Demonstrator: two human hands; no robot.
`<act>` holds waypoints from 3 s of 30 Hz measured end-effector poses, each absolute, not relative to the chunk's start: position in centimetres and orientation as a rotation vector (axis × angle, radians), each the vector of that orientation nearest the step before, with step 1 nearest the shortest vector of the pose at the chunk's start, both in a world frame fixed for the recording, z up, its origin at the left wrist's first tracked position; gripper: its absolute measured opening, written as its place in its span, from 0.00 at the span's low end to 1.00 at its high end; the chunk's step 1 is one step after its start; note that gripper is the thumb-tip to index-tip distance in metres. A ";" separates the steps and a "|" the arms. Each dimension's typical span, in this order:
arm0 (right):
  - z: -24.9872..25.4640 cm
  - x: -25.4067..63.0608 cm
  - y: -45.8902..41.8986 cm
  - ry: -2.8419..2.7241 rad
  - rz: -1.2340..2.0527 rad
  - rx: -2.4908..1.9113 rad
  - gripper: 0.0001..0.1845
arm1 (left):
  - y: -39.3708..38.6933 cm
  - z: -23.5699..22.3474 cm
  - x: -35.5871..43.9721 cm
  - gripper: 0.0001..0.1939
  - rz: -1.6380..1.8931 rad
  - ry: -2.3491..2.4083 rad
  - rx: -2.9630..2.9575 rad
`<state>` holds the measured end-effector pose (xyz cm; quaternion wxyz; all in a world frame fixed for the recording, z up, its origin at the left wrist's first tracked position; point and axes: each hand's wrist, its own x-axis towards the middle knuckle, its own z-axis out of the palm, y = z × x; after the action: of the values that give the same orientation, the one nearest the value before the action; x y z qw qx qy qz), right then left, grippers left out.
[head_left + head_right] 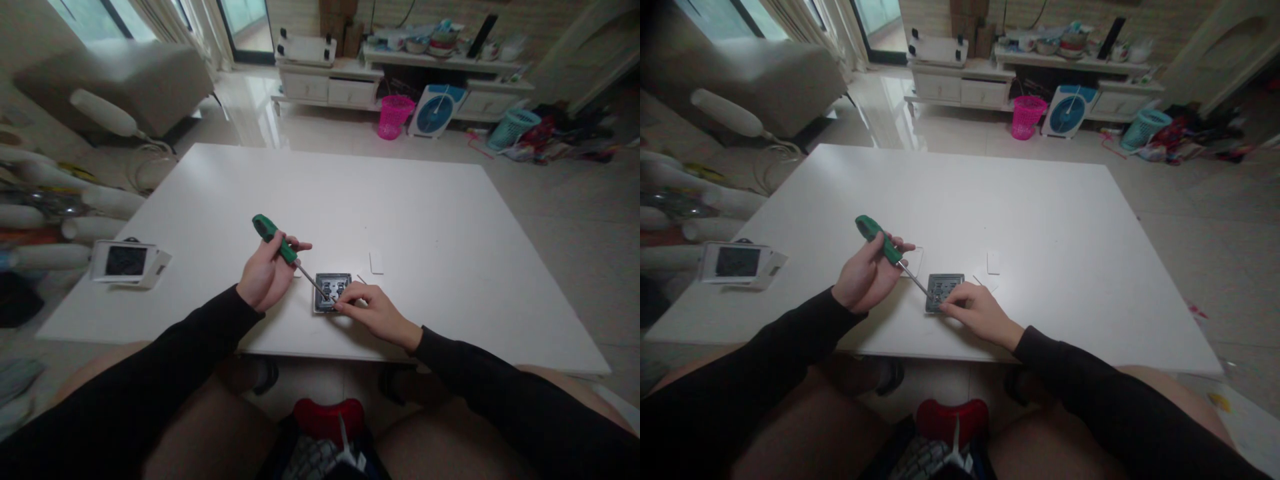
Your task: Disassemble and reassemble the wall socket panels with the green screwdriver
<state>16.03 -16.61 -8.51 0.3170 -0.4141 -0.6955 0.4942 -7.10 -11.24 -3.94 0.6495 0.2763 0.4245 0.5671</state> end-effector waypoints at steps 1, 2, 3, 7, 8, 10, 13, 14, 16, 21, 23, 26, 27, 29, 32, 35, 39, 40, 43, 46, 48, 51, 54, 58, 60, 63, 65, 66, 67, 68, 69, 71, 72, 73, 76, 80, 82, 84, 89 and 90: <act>-8.5 16.0 -16.6 -1.836 1.300 -1.087 0.08 | -11.2 -4.0 -7.1 0.14 1.287 0.967 0.632; -8.5 16.1 -16.6 -1.838 1.298 -1.085 0.08 | -11.2 -4.1 -7.2 0.14 1.286 0.963 0.631; -8.5 16.0 -16.7 -1.838 1.296 -1.085 0.08 | -11.2 -4.1 -7.2 0.14 1.285 0.958 0.632; -8.5 16.0 -16.7 -1.845 1.305 -1.074 0.08 | -11.1 -4.2 -7.3 0.16 1.286 0.940 0.642; -8.5 16.0 -16.7 -1.848 1.307 -1.068 0.08 | -11.1 -4.3 -7.3 0.15 1.290 0.936 0.636; -8.4 15.9 -16.7 -1.846 1.309 -1.060 0.08 | -11.2 -4.3 -7.2 0.14 1.296 0.924 0.600; -8.3 15.9 -16.7 -1.840 1.309 -1.048 0.08 | -11.4 -4.2 -6.9 0.12 1.299 0.910 0.529; -8.3 15.9 -16.7 -1.841 1.308 -1.043 0.07 | -11.4 -4.2 -6.8 0.12 1.298 0.913 0.519; -8.3 15.9 -16.7 -1.845 1.306 -1.036 0.07 | -11.5 -4.2 -6.7 0.11 1.291 0.926 0.530; -8.4 15.9 -16.8 -1.835 1.262 -1.067 0.07 | -11.7 -4.4 -6.8 0.15 1.235 0.933 0.660; -8.5 15.9 -16.8 -1.823 1.240 -1.092 0.07 | -11.7 -4.3 -6.9 0.19 1.218 0.940 0.694; -8.7 16.0 -16.8 -1.812 1.230 -1.115 0.08 | -11.8 -4.0 -7.0 0.21 1.208 0.948 0.709; -8.7 16.0 -16.8 -1.810 1.231 -1.122 0.08 | -11.9 -3.9 -7.0 0.22 1.209 0.948 0.717; -8.7 16.0 -16.8 -1.808 1.236 -1.133 0.08 | -12.0 -3.7 -6.9 0.23 1.216 0.942 0.745; -8.8 16.0 -16.8 -1.816 1.248 -1.127 0.09 | -12.1 -3.6 -6.7 0.25 1.222 0.925 0.782; -8.8 15.9 -16.8 -1.810 1.240 -1.121 0.09 | -12.2 -3.6 -6.6 0.27 1.234 0.906 0.781; -9.0 15.9 -16.7 -1.760 1.200 -1.140 0.09 | -12.0 -3.6 -7.0 0.26 1.286 0.913 0.786; -9.0 15.9 -16.7 -1.745 1.191 -1.147 0.09 | -11.9 -3.5 -7.1 0.26 1.299 0.920 0.785; -9.0 16.0 -16.5 -1.687 1.179 -1.183 0.10 | -11.6 -3.5 -7.6 0.27 1.332 0.942 0.764; -9.0 16.1 -16.3 -1.567 1.209 -1.219 0.11 | -11.4 -3.5 -7.8 0.29 1.354 0.961 0.723; -9.1 16.1 -16.2 -1.474 1.252 -1.221 0.12 | -11.3 -3.5 -7.8 0.29 1.362 0.972 0.705; -9.1 16.0 -16.2 -1.403 1.300 -1.203 0.13 | -11.4 -3.5 -7.7 0.28 1.368 0.981 0.693; -9.1 15.9 -16.2 -1.392 1.315 -1.188 0.13 | -11.4 -3.5 -7.7 0.27 1.366 0.985 0.685; -9.0 15.9 -16.3 -1.406 1.310 -1.186 0.14 | -11.4 -3.5 -7.7 0.27 1.368 0.982 0.692; -9.0 15.9 -16.3 -1.412 1.306 -1.185 0.14 | -11.4 -3.6 -7.7 0.26 1.375 0.976 0.690; -9.0 15.9 -16.3 -1.413 1.307 -1.182 0.14 | -11.4 -3.6 -7.7 0.25 1.378 0.969 0.683; -9.0 15.9 -16.2 -1.411 1.304 -1.181 0.14 | -11.4 -3.6 -7.7 0.25 1.375 0.965 0.682; -9.0 15.9 -16.2 -1.411 1.301 -1.179 0.14 | -11.4 -3.6 -7.7 0.25 1.375 0.964 0.683; -9.0 15.9 -16.2 -1.410 1.296 -1.175 0.14 | -11.4 -3.6 -7.7 0.25 1.376 0.964 0.686; -9.0 15.9 -16.2 -1.408 1.291 -1.170 0.14 | -11.4 -3.6 -7.7 0.25 1.376 0.966 0.690; -9.0 16.0 -16.2 -1.407 1.289 -1.166 0.14 | -11.4 -3.6 -7.7 0.25 1.375 0.968 0.695; -9.0 16.0 -16.2 -1.400 1.293 -1.165 0.14 | -11.4 -3.6 -7.8 0.26 1.372 0.974 0.702; -9.0 16.0 -16.2 -1.397 1.296 -1.166 0.14 | -11.4 -3.6 -7.8 0.26 1.370 0.976 0.705; -9.0 16.0 -16.2 -1.395 1.298 -1.168 0.14 | -11.4 -3.7 -7.8 0.26 1.369 0.978 0.707; -8.9 15.9 -16.2 -1.406 1.297 -1.165 0.15 | -11.4 -3.7 -7.8 0.26 1.367 0.981 0.722; -8.6 15.9 -16.4 -1.436 1.294 -1.160 0.14 | -11.5 -3.6 -7.7 0.26 1.362 0.991 0.737; -8.6 15.9 -16.4 -1.443 1.287 -1.162 0.15 | -11.5 -3.5 -7.7 0.25 1.357 1.003 0.748; -8.6 16.0 -16.5 -1.457 1.273 -1.168 0.15 | -11.6 -3.4 -7.7 0.25 1.353 1.011 0.757; -8.7 16.1 -16.5 -1.497 1.244 -1.174 0.15 | -11.6 -3.3 -7.7 0.26 1.347 1.016 0.765; -8.8 16.1 -16.5 -1.500 1.244 -1.174 0.15 | -11.6 -3.3 -7.7 0.27 1.347 1.012 0.772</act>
<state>16.07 -16.46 -8.78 0.4199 -0.4683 -0.5983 0.4964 -7.72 -11.59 -3.33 0.6004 0.3329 0.4368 0.5813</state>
